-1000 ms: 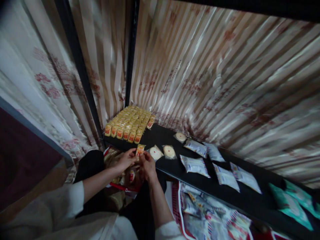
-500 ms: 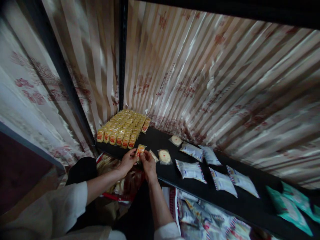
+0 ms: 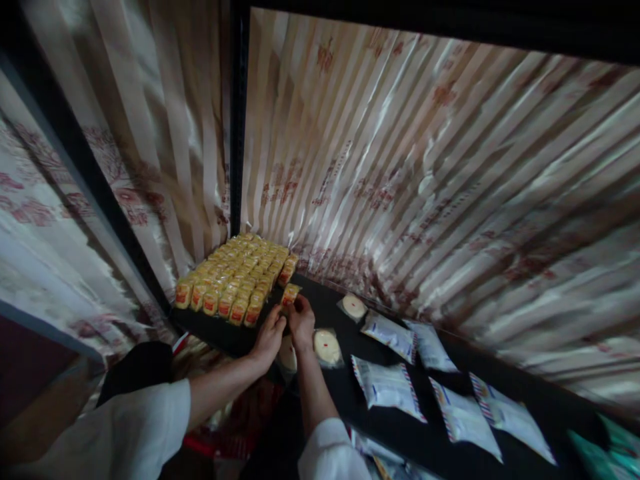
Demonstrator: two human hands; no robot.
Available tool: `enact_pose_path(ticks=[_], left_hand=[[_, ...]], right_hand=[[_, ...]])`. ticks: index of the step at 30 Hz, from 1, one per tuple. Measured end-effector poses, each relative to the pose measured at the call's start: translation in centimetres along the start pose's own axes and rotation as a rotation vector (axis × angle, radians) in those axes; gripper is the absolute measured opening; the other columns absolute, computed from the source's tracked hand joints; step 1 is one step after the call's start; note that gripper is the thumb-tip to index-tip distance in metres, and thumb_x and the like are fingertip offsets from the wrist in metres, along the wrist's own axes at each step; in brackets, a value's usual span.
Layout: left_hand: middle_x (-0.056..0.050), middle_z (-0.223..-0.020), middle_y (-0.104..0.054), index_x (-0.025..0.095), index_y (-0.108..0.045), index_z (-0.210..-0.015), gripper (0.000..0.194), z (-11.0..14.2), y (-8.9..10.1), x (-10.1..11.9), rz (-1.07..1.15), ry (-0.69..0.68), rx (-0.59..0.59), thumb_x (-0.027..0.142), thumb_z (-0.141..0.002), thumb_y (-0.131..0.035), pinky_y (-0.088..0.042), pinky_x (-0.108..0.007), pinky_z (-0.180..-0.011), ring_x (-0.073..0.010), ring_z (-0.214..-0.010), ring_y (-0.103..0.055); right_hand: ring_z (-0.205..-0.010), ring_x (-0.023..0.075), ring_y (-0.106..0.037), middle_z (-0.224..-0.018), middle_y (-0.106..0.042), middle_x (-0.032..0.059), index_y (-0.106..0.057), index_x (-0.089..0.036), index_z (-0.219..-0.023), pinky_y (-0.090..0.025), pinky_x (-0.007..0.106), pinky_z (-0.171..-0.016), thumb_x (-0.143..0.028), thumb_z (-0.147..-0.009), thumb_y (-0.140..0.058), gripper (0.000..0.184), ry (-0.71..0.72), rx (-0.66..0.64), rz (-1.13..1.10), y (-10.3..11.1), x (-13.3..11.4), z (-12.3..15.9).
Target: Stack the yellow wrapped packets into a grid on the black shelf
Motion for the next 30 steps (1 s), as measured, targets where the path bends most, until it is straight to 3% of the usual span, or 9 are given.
enact_pose_path(ticks=[6,13,18,25,30], left_hand=[[-0.008,-0.142,-0.041,0.016,-0.047,-0.13,0.043,-3.8,-1.5,-0.4,0.185,0.017,0.03,0.028,-0.089,-0.039,-0.025,-0.03,-0.112,-0.0173,-0.132,-0.035],[-0.007,-0.143,-0.039,0.019,-0.045,-0.13,0.044,-7.1,-2.3,-1.5,0.18,0.071,0.042,0.033,-0.089,-0.042,-0.027,-0.03,-0.111,-0.019,-0.133,-0.035],[-0.008,-0.144,-0.038,0.018,-0.042,-0.133,0.048,-7.9,-2.2,-1.6,0.165,0.079,0.049,0.038,-0.089,-0.041,-0.024,-0.031,-0.112,-0.0193,-0.134,-0.033],[-0.006,-0.146,-0.035,0.018,-0.038,-0.136,0.049,-7.8,-2.3,-1.5,0.215,0.051,0.033,0.034,-0.089,-0.042,-0.023,-0.029,-0.112,-0.0173,-0.135,-0.03],[-0.006,-0.147,-0.033,0.018,-0.036,-0.137,0.049,-8.2,-2.4,-1.5,0.267,0.085,0.03,0.03,-0.09,-0.04,-0.022,-0.029,-0.113,-0.0163,-0.135,-0.03]], right_hand=[[-0.077,0.0188,-0.063,-0.085,-0.069,0.005,-0.062,-0.019,-0.092,-0.048,0.031,-0.074,-0.036,-0.066,-0.058,0.032,0.022,0.057,0.092,-1.8,1.5,-3.8],[-0.083,0.0186,-0.062,-0.087,-0.069,0.0036,-0.064,-0.02,-0.094,-0.048,0.03,-0.075,-0.035,-0.068,-0.057,0.031,0.093,0.011,0.081,-3.8,3.2,-6.7],[-0.086,0.0196,-0.062,-0.09,-0.069,0.0038,-0.063,-0.021,-0.095,-0.048,0.031,-0.078,-0.037,-0.068,-0.058,0.032,0.093,0.007,0.06,-4.5,3.7,-7.6],[-0.093,0.0211,-0.063,-0.105,-0.066,0.0111,-0.054,-0.016,-0.108,-0.048,0.035,-0.084,-0.047,-0.065,-0.059,0.053,0.039,0.038,-0.063,-4.6,3.6,-7.6],[-0.092,0.0208,-0.062,-0.101,-0.067,0.0086,-0.058,-0.018,-0.104,-0.047,0.036,-0.086,-0.046,-0.067,-0.058,0.046,0.06,0.0,-0.04,-4.6,3.2,-7.6]])
Point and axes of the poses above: each hand's wrist, its own z-axis away from the middle knuckle, its own y-axis out of the back of the hand, x = y × z, the point moved 3 cm from there along -z, towards the middle knuckle
